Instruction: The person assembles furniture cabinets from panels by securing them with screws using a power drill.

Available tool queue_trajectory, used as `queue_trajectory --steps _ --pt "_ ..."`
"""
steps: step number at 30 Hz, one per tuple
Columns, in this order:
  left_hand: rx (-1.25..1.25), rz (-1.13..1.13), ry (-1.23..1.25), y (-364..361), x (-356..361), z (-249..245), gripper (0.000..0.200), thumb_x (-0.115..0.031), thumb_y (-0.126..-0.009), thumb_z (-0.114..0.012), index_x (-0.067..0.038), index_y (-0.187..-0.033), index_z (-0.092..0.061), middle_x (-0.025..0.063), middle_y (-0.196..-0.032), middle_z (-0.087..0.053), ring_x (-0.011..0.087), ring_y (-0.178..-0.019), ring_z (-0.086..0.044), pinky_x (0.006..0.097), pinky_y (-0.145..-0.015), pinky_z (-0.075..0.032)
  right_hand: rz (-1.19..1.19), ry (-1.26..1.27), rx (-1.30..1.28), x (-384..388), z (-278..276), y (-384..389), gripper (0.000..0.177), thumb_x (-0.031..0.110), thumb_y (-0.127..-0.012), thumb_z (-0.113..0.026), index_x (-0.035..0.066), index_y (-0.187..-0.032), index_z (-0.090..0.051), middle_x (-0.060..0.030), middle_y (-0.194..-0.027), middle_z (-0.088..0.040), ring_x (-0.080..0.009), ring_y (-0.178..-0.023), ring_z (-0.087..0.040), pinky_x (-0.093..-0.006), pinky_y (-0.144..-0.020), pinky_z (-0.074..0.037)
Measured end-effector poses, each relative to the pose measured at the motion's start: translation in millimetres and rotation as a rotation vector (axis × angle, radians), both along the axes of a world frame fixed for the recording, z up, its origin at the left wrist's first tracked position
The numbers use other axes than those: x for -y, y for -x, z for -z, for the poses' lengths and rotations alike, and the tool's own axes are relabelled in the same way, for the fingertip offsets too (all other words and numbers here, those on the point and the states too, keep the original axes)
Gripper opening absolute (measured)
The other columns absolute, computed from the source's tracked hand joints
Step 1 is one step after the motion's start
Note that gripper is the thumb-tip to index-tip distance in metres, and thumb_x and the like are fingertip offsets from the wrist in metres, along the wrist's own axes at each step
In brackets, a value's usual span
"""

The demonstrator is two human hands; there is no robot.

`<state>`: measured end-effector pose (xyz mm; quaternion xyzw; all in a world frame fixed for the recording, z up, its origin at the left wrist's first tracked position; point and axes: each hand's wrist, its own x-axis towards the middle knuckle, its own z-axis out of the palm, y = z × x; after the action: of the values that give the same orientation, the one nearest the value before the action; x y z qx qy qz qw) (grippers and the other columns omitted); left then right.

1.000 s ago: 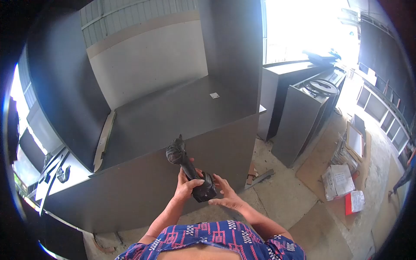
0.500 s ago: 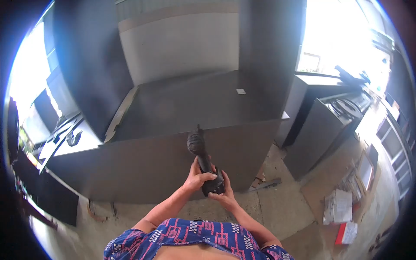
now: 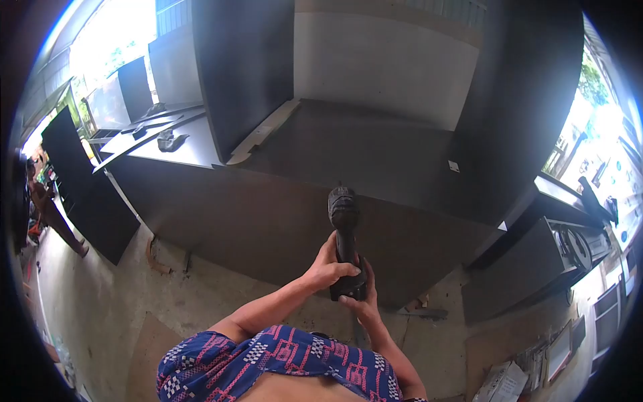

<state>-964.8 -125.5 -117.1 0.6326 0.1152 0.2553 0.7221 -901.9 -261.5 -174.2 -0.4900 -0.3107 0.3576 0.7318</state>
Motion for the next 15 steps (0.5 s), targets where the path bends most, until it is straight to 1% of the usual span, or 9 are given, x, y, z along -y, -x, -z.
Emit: queue_trajectory --steps 2,4,7,11,13,15 --pt "-0.02 -0.03 -0.032 5 -7 -2 0.071 -0.006 -0.061 -0.07 0.0 -0.123 -0.036 0.0072 -0.089 -0.053 0.018 -0.088 -0.056 0.0337 -0.084 -0.046 -0.034 -0.031 -0.001 -10 10 -3 0.108 0.021 -0.056 -0.082 0.009 -0.146 -0.021 -0.0111 -0.139 -0.038 -0.0258 -0.129 -0.04 -0.0378 -0.104 -0.037" --pt "-0.04 -0.062 -0.054 13 -21 0 0.074 -0.007 -0.061 -0.071 0.001 -0.125 -0.036 0.0075 -0.091 -0.053 0.0181 -0.088 -0.056 0.0336 -0.083 -0.046 -0.055 -0.021 -0.012 -25 8 5 0.108 0.02 -0.056 -0.081 0.01 -0.146 -0.022 -0.0106 -0.139 -0.039 -0.0259 -0.128 -0.041 -0.0379 -0.105 -0.037" --pt "-0.098 -0.128 -0.16 35 -45 -2 0.076 -0.009 -0.059 -0.071 0.002 -0.126 -0.036 0.0083 -0.093 -0.053 0.0193 -0.089 -0.055 0.0335 -0.083 -0.046 -0.071 -0.002 -0.051 -51 16 25 0.108 0.019 -0.055 -0.081 0.011 -0.146 -0.023 -0.0093 -0.137 -0.04 -0.0251 -0.127 -0.042 -0.0381 -0.106 -0.035" --pt "-0.131 -0.176 -0.186 52 -64 -3 0.075 -0.011 -0.058 -0.072 0.002 -0.124 -0.038 0.01 -0.095 -0.053 0.0217 -0.09 -0.055 0.0336 -0.084 -0.046 -0.053 0.028 -0.097 -70 29 39 0.105 0.017 -0.056 -0.079 0.012 -0.145 -0.024 -0.0072 -0.135 -0.041 -0.0233 -0.127 -0.041 -0.0379 -0.107 -0.034" --pt "-0.167 -0.167 -0.171 60 -77 -3 0.076 -0.013 -0.058 -0.072 0.002 -0.124 -0.039 0.0107 -0.095 -0.054 0.023 -0.091 -0.055 0.0339 -0.085 -0.046 -0.068 0.01 -0.123 -81 36 45 0.098 0.018 -0.06 -0.081 0.01 -0.142 -0.028 -0.0061 -0.133 -0.043 -0.0218 -0.126 -0.04 -0.0384 -0.107 -0.032" --pt "-0.181 -0.166 -0.166 67 -84 -5 0.076 -0.016 -0.057 -0.071 0.002 -0.124 -0.039 0.0177 -0.098 -0.057 0.0304 -0.095 -0.058 0.0369 -0.087 -0.046 -0.073 0.001 -0.125 -87 41 48 0.093 0.018 -0.063 -0.081 0.01 -0.14 -0.03 -0.0052 -0.131 -0.044 -0.0207 -0.125 -0.04 -0.0386 -0.106 -0.031"
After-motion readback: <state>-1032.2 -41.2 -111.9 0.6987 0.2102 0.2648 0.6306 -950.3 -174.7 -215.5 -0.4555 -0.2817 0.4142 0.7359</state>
